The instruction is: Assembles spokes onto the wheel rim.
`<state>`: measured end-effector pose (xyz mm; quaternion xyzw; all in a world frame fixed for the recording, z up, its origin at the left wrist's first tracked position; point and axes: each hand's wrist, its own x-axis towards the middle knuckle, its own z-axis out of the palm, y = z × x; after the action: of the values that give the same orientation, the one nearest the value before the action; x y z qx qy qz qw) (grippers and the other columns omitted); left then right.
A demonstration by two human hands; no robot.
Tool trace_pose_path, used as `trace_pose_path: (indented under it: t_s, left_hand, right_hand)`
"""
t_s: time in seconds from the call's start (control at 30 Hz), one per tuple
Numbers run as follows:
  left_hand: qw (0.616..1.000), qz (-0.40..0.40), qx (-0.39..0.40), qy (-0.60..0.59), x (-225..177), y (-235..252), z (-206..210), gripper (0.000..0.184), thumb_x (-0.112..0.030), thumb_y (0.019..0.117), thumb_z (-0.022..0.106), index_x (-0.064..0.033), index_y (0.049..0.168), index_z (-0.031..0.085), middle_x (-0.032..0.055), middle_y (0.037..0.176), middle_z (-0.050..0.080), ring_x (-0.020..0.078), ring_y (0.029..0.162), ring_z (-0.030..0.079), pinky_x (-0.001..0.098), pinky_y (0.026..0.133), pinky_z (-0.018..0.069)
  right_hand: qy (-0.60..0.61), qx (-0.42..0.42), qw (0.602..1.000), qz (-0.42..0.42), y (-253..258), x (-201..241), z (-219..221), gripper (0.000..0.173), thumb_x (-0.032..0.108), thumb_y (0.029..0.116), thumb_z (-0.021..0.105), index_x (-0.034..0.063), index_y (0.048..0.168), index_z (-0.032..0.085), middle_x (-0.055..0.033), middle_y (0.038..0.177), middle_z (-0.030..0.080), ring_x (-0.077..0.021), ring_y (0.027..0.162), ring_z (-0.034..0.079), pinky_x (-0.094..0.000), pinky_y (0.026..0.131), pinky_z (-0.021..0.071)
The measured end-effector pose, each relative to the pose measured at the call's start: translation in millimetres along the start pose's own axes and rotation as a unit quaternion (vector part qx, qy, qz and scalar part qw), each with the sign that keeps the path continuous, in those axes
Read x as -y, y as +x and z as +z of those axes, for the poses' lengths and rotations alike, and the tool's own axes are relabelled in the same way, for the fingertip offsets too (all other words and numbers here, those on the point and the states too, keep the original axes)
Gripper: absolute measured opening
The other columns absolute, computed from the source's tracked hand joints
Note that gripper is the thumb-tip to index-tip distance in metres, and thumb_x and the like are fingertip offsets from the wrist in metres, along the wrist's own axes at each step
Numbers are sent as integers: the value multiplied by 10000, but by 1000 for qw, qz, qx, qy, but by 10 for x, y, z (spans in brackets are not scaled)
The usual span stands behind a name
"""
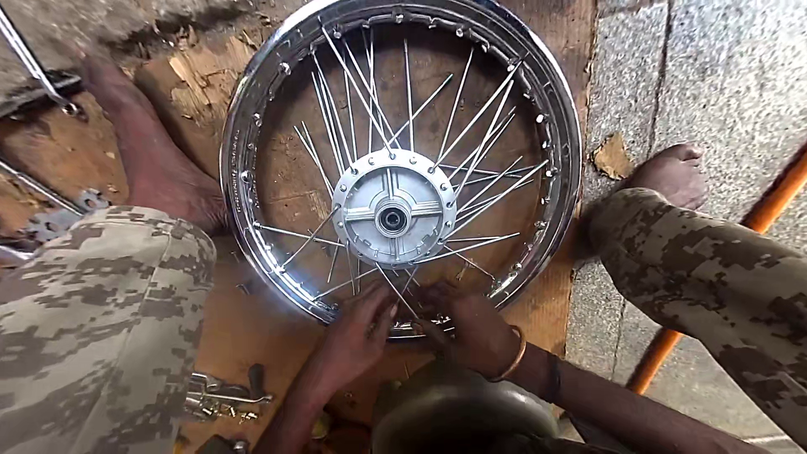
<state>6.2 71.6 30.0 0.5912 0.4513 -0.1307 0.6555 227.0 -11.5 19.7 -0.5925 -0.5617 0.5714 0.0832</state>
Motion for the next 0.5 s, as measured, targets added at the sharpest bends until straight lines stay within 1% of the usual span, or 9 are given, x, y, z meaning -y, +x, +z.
trace_pose_path:
  t_s: [0.03,0.07,0.13,0.23,0.3,0.33,0.4,0.43,0.5]
  left_hand:
    - [996,-6,-2,86,-6,-61,-8,299,-248,1052,521,-157,1286,682,-12,1231,672,112,1036,670,373,903,584]
    - [989,-15,4,146,-19,-119,0,275,-261,1045,538,-170,1231,718,-16,1175,692,121,957,685,382,853,594]
    - [977,-15,-2,215,-61,-170,29,228,-254,1029,584,-174,1173,742,-2,1097,725,173,878,712,426,796,602]
    - [967,57,-64,239,8,-116,77,230,-216,991,605,-165,1144,769,-1,963,737,167,746,704,398,669,597]
    - [960,90,-97,248,59,-99,138,253,-282,1007,574,-160,1095,777,-12,908,712,146,692,680,362,604,579]
    - [955,93,-107,261,66,-129,178,290,-344,1017,555,-165,1087,772,-13,915,707,147,707,682,358,600,577]
    - [947,56,-103,299,33,-294,255,443,-492,1006,533,-162,1218,738,1,1097,731,174,917,718,377,711,601]
    - [942,35,-107,315,29,-359,284,517,-544,983,532,-166,1291,702,-4,1200,716,175,1025,706,371,772,598]
    - [941,24,-130,310,53,-451,305,534,-574,956,567,-194,1313,684,-23,1246,706,159,1087,692,352,812,598]
  right_hand:
    - [48,3,999,3,34,15,-40,361,334,964,663,98,1232,714,-53,1035,730,-181,936,706,-403,839,600]
    - [96,12,995,15,64,44,-66,321,224,943,670,79,1227,699,-42,971,724,-152,849,705,-382,782,609]
    - [214,39,974,58,137,107,-103,344,86,929,649,53,1272,656,-28,954,732,-108,796,702,-330,756,611]
    - [427,59,895,113,242,89,-77,204,61,990,649,14,1188,629,-66,927,704,-125,662,667,-281,629,598]
    - [470,52,872,128,280,84,-76,148,46,980,671,6,1119,639,-72,878,690,-126,626,645,-264,593,580]
    - [464,48,875,128,295,80,-73,105,45,978,674,7,1073,651,-69,851,692,-122,650,657,-263,625,586]
    - [431,44,894,114,308,74,-11,64,45,968,687,26,1025,663,-58,825,678,-117,687,648,-272,659,573]
    - [418,41,901,107,327,65,22,55,54,970,688,34,1016,664,-55,825,679,-120,703,650,-280,674,570]
    - [402,13,911,94,320,75,85,64,59,978,675,31,1036,670,-53,846,726,-130,722,701,-296,689,607]
